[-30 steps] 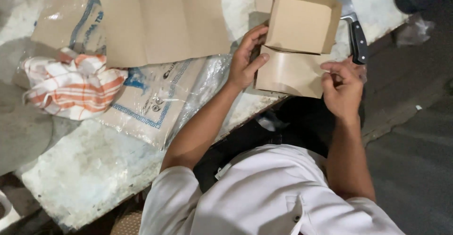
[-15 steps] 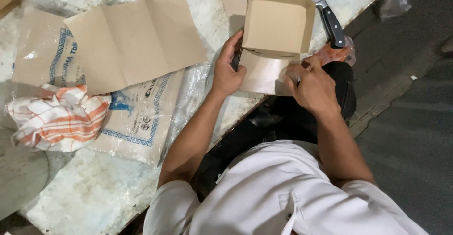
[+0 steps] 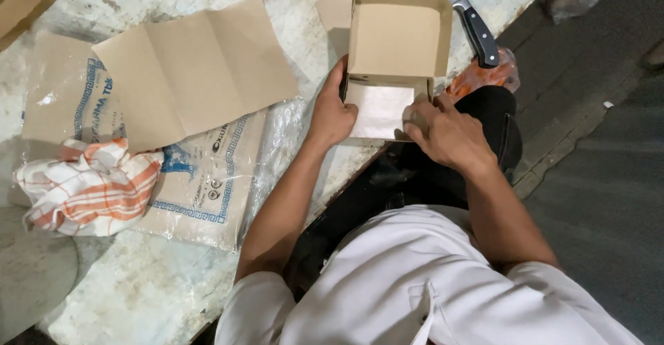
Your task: Folding paper liners and placing them into small cardboard boxes for food packaging.
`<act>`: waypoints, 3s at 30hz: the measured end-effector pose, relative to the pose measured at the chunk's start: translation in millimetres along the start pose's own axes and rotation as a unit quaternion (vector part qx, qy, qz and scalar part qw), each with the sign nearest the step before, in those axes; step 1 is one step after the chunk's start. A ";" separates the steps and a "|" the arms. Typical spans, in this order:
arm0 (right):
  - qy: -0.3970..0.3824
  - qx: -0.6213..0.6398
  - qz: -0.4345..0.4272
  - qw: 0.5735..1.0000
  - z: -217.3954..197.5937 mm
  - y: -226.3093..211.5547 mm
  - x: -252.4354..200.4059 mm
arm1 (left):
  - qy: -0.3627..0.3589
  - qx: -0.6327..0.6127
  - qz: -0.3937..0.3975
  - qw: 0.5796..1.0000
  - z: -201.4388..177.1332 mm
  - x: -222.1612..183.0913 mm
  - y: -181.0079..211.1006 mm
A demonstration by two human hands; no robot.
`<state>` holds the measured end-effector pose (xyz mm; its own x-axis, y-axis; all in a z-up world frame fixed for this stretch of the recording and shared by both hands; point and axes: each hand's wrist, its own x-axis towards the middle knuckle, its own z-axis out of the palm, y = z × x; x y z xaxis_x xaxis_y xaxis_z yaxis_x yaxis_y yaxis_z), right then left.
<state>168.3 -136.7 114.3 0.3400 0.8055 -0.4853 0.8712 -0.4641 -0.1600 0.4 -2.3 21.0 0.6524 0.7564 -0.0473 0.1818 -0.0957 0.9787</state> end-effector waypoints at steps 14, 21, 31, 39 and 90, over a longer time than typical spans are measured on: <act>0.094 -0.040 -0.028 0.994 31.3 8.3 0.5 | -0.013 0.022 -0.009 1.000 10.9 2.6 -8.5; 0.037 0.072 -0.019 0.997 20.5 3.1 -13.0 | -0.007 0.065 -0.017 0.998 16.9 4.5 -3.7; -0.007 0.052 -0.011 0.999 24.1 7.5 -9.4 | -0.006 -0.042 0.009 0.999 9.2 -7.4 1.0; 0.152 0.115 -0.108 0.976 35.3 29.6 4.9 | 0.116 -0.186 0.140 0.965 9.4 4.9 -33.7; 0.216 0.750 -0.192 0.595 144.5 57.4 107.5 | 0.106 0.117 0.346 0.925 15.4 11.7 -24.6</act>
<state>203.7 -130.0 -71.2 0.5590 0.8277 0.0487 -0.2727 0.2391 -0.9319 14.9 -1.1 -6.7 0.5180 0.5688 0.6388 -0.0553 -0.7230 0.6886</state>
